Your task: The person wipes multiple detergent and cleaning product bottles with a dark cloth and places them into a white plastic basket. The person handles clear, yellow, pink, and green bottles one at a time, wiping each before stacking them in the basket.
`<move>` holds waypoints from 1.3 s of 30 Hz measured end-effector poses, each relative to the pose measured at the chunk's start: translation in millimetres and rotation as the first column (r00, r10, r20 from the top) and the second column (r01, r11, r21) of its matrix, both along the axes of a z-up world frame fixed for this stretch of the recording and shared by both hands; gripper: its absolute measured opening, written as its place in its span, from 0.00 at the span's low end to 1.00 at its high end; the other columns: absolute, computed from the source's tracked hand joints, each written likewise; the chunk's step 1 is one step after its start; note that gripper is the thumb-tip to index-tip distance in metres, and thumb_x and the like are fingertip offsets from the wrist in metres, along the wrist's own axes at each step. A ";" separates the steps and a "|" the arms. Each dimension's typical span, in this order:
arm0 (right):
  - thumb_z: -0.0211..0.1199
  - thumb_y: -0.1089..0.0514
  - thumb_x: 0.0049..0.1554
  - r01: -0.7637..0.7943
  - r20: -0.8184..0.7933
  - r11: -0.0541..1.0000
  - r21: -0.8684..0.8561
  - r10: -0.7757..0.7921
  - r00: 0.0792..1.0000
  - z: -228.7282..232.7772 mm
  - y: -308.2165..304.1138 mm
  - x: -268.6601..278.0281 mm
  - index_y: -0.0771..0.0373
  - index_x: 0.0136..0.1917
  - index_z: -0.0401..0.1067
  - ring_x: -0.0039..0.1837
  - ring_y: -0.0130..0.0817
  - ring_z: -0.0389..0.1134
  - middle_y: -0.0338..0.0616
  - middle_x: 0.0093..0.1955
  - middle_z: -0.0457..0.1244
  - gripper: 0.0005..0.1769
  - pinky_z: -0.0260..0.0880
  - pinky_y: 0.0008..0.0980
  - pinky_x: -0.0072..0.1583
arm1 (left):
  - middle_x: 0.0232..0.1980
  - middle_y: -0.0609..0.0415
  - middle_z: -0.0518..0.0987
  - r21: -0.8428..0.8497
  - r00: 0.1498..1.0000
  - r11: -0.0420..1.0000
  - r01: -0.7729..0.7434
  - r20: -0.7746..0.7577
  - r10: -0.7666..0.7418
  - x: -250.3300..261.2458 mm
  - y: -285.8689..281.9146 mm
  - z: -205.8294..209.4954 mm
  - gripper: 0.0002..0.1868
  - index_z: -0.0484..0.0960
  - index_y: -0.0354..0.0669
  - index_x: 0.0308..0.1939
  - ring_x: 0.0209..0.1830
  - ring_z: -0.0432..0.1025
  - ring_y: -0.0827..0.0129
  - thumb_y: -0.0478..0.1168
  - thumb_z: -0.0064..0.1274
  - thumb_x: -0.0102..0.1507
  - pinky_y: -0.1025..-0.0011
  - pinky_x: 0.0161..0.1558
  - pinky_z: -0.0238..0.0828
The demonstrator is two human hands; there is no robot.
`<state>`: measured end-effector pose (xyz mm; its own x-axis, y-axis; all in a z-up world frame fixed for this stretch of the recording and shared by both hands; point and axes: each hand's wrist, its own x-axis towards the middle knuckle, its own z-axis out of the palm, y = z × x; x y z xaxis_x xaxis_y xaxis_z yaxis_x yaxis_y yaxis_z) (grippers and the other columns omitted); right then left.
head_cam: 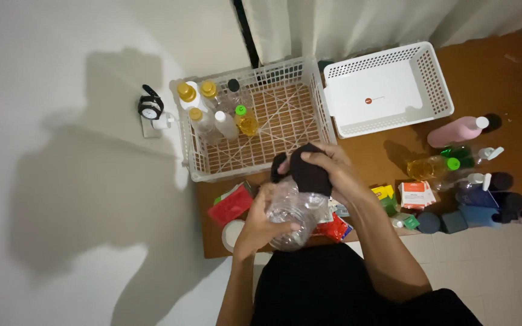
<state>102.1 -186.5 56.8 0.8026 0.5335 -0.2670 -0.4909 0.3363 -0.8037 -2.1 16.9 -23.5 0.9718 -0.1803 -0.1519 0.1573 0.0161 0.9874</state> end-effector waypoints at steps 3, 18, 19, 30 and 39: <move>0.56 0.58 0.58 0.276 0.166 0.959 -0.066 -0.262 0.951 9.5 13.4 -3.2 0.72 0.58 0.71 0.55 0.51 0.74 0.63 0.57 0.69 0.19 0.78 0.50 0.60 | 0.64 0.41 0.79 0.159 0.982 0.987 -0.011 0.186 -0.019 9.4 -4.8 37.1 0.48 0.69 0.34 0.67 0.68 0.73 0.56 0.45 0.78 0.48 0.60 0.71 0.67; 0.47 0.48 0.66 0.360 0.097 0.926 -0.115 -0.351 0.931 2.7 16.3 -19.9 0.71 0.65 0.68 0.57 0.39 0.75 0.56 0.58 0.71 0.26 0.75 0.34 0.60 | 0.69 0.44 0.72 -0.158 0.993 0.985 -0.068 0.080 0.081 0.2 -17.0 26.5 0.47 0.63 0.34 0.74 0.68 0.69 0.58 0.46 0.69 0.56 0.62 0.70 0.65; 0.47 0.48 0.66 0.360 0.099 0.926 -0.114 -0.350 0.931 -3.0 21.7 -27.2 0.71 0.65 0.68 0.57 0.39 0.75 0.56 0.58 0.71 0.26 0.75 0.34 0.60 | 0.69 0.44 0.72 -0.158 0.993 0.985 -0.068 0.082 0.082 -0.5 -17.9 17.5 0.47 0.63 0.34 0.74 0.68 0.69 0.58 0.46 0.69 0.56 0.62 0.70 0.65; 0.43 0.46 0.73 0.582 0.839 0.706 -0.403 0.031 0.543 0.7 37.1 -48.5 0.77 0.80 0.49 0.77 0.55 0.57 0.74 0.74 0.54 0.35 0.56 0.53 0.76 | 0.68 0.50 0.70 -0.294 0.981 0.937 -0.190 -0.027 0.190 1.9 -14.7 -25.5 0.51 0.56 0.35 0.75 0.66 0.67 0.65 0.55 0.64 0.57 0.64 0.64 0.68; 0.46 0.43 0.68 0.354 0.296 0.681 -0.642 -0.206 0.933 -26.9 45.8 -56.8 0.70 0.62 0.73 0.48 0.40 0.72 0.59 0.47 0.70 0.29 0.72 0.36 0.53 | 0.45 0.19 0.59 -0.084 0.841 0.879 -0.470 -0.346 0.416 -25.4 -0.9 -150.0 0.39 0.61 0.15 0.63 0.40 0.57 0.50 0.52 0.59 0.71 0.56 0.45 0.55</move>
